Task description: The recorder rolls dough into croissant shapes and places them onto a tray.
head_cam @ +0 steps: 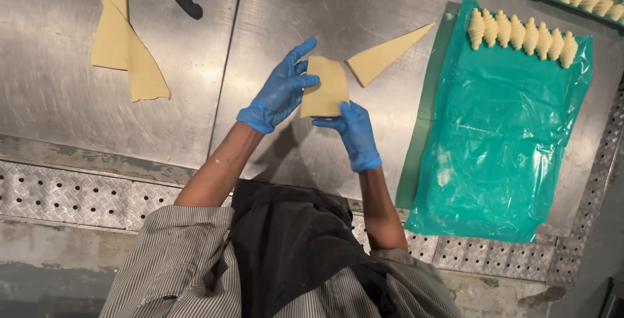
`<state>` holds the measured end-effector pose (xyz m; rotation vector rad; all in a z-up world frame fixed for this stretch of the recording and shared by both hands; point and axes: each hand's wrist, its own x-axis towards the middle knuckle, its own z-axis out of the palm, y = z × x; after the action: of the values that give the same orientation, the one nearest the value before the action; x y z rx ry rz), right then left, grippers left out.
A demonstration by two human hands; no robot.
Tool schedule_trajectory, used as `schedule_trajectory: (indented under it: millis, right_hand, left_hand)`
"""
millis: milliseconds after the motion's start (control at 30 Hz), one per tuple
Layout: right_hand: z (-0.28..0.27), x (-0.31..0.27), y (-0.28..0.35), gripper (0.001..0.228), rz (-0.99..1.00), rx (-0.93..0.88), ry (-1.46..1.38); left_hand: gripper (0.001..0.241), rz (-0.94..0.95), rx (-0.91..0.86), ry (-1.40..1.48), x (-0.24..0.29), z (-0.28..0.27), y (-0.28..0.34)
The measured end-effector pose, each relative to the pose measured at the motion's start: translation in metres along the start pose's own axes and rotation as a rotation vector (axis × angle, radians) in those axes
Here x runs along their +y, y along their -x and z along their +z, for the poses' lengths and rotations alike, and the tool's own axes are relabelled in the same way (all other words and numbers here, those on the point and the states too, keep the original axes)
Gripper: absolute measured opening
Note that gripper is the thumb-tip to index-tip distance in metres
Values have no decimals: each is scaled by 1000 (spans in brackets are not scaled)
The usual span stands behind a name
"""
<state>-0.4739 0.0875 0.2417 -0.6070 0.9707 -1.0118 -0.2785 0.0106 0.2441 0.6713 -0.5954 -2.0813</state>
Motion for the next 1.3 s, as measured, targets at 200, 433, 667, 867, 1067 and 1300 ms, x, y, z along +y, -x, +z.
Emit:
schedule_trajectory:
  millis: [200, 433, 667, 867, 1067, 1300]
  right_hand:
    - [-24, 8, -19, 35, -99, 183, 220]
    - [-18, -2, -25, 28, -119, 216, 262]
    - [-11, -14, -18, 38, -359, 167, 368]
    - [-17, -7, -2, 43, -478, 170, 413]
    - [-33, 78, 27, 53, -266, 312, 187]
    - [-12, 76, -38, 72, 151, -51, -725]
  left_hand:
    - [74, 18, 204, -560, -62, -27, 5]
    - [82, 413, 190, -1132, -49, 13, 41]
    - [51, 332, 71, -836, -67, 5, 22]
    - [41, 198, 179, -484, -74, 8, 21]
    - [43, 145, 395, -84, -68, 22, 32]
    - [40, 260, 419, 550, -113, 17, 57]
